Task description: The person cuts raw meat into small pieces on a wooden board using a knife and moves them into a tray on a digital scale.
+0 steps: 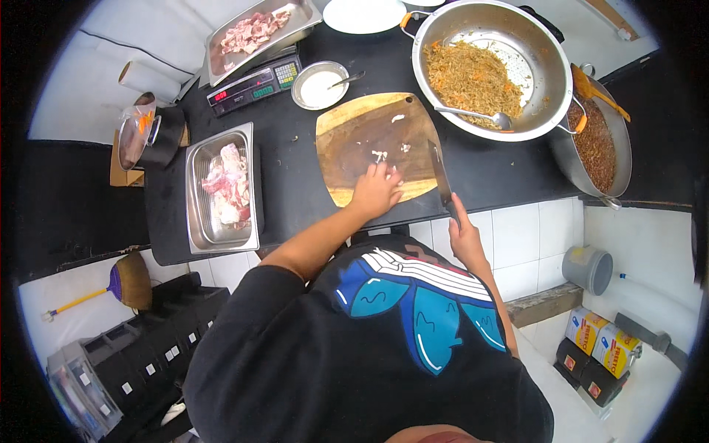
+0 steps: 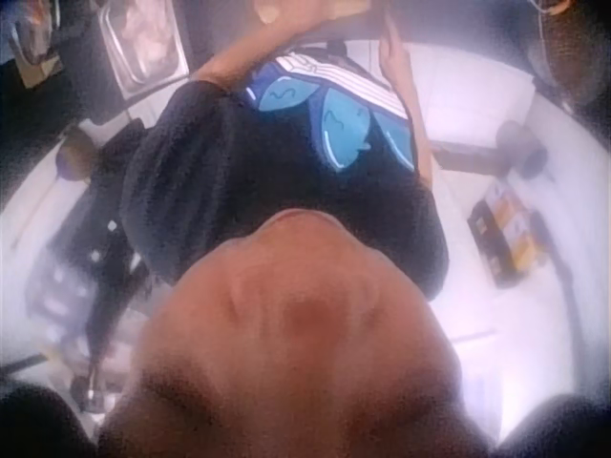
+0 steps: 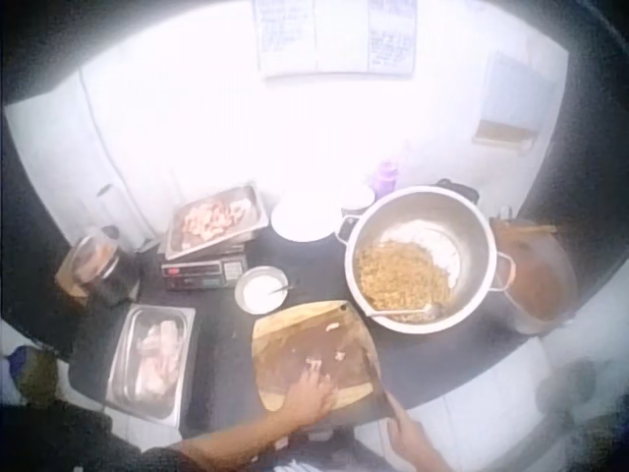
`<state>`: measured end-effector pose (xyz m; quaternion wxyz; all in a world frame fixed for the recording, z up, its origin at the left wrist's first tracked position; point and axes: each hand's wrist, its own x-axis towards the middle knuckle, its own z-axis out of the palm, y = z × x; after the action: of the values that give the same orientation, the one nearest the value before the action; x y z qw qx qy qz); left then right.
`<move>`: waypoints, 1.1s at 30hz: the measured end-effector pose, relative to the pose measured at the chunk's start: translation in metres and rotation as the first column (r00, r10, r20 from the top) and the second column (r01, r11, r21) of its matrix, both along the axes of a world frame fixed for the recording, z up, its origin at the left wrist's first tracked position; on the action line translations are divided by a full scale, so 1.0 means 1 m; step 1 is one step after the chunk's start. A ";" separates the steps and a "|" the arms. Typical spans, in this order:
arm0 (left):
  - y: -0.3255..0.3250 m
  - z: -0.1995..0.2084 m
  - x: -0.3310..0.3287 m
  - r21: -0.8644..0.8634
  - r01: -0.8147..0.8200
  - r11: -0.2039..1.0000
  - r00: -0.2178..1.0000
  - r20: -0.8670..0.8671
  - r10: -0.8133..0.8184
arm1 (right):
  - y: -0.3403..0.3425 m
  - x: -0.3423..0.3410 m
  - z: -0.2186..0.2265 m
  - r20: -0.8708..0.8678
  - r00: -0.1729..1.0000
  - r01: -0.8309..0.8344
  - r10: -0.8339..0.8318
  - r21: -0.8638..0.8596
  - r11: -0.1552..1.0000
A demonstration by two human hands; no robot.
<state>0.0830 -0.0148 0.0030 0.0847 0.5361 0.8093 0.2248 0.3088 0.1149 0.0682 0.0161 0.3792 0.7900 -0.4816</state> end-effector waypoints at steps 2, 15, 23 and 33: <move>-0.006 -0.004 -0.007 -0.001 0.021 1.000 0.995 -0.094 -0.021 | 0.000 0.002 0.009 0.019 0.999 0.034 -0.034 -0.008 0.999; 0.029 0.093 -0.139 0.498 -0.662 0.561 0.730 0.600 0.328 | -0.010 -0.002 0.012 -0.041 0.999 0.001 0.003 0.085 0.996; -0.017 0.229 -0.413 0.592 -0.653 0.473 0.582 -0.007 0.813 | -0.019 -0.017 0.034 0.015 0.997 -0.073 0.072 0.084 0.994; -0.266 0.164 -0.320 0.206 -0.842 0.499 0.539 0.363 0.760 | -0.020 -0.015 0.005 0.034 0.984 -0.177 0.174 0.133 0.975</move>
<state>-0.2366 -0.2809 0.1674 -0.0378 0.0727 0.8943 0.4398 0.2936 0.0951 0.0734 0.0414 0.3134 0.8511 -0.4192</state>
